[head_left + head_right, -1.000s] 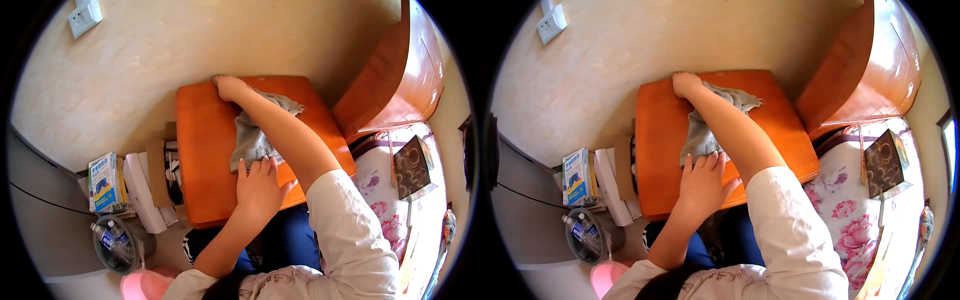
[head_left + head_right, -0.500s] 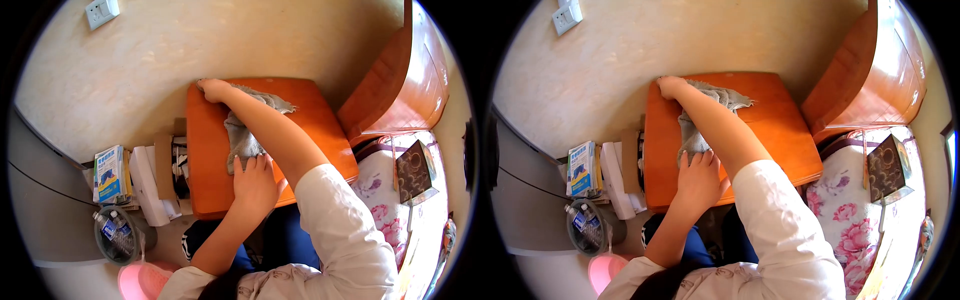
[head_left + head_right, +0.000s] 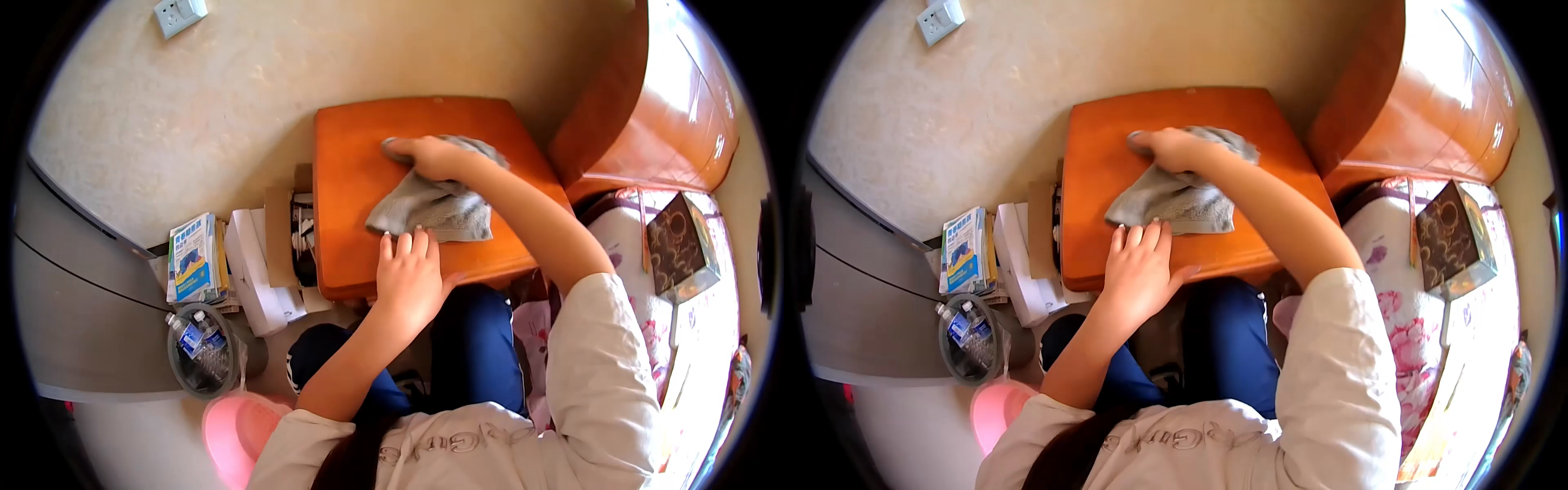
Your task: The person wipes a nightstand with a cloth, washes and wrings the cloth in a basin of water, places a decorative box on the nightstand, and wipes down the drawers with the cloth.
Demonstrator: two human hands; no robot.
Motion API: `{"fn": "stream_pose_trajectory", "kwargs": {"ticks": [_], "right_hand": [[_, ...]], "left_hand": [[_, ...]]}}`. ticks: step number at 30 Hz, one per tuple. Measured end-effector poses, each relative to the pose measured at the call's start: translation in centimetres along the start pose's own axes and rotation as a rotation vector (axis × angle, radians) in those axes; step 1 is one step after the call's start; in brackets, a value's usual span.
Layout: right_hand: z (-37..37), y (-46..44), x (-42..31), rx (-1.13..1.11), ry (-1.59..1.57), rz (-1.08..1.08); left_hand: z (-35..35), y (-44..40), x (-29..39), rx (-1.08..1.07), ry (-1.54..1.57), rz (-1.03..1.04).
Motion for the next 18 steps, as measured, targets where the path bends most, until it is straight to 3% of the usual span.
{"fn": "stream_pose_trajectory", "kwargs": {"ticks": [1, 3, 6, 9, 12, 15, 18], "right_hand": [[-0.7, 2.2, 1.1, -0.027, 0.029, 0.179], [-1.2, 4.0, 4.4, 0.069, 0.195, 0.11], [-0.2, 5.9, 9.2, 0.204, 0.097, 0.116], [-0.4, 11.3, 7.1, 0.199, 0.064, 0.147], [0.3, 14.8, 5.6, 0.182, 0.139, 0.038], [1.1, 18.2, 3.9, 0.41, 0.339, 0.057], [1.3, 21.0, 3.9, 0.621, 0.272, 0.339]], "left_hand": [[0.1, 0.5, 0.4, 0.032, -0.013, 0.031], [-0.3, 0.7, 0.4, -0.012, 0.027, 0.025], [-0.3, 1.0, 0.3, 0.108, 0.081, 0.074], [-0.4, 0.7, 0.8, 0.168, 0.023, 0.033], [-0.9, -0.1, 0.9, 0.114, 0.04, 0.021], [-0.8, -0.9, 0.8, 0.106, 0.052, 0.002], [-0.6, -1.7, 1.3, 0.118, -0.006, 0.021]]}}
Point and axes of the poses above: each hand's wrist, its own y-axis away from the middle knuckle, its own z-axis out of the palm, x = y × z, the point moved 5 cm from there along -y, towards the middle knuckle, and after that the axes turned 4 degrees about z, right-handed, at the moved point
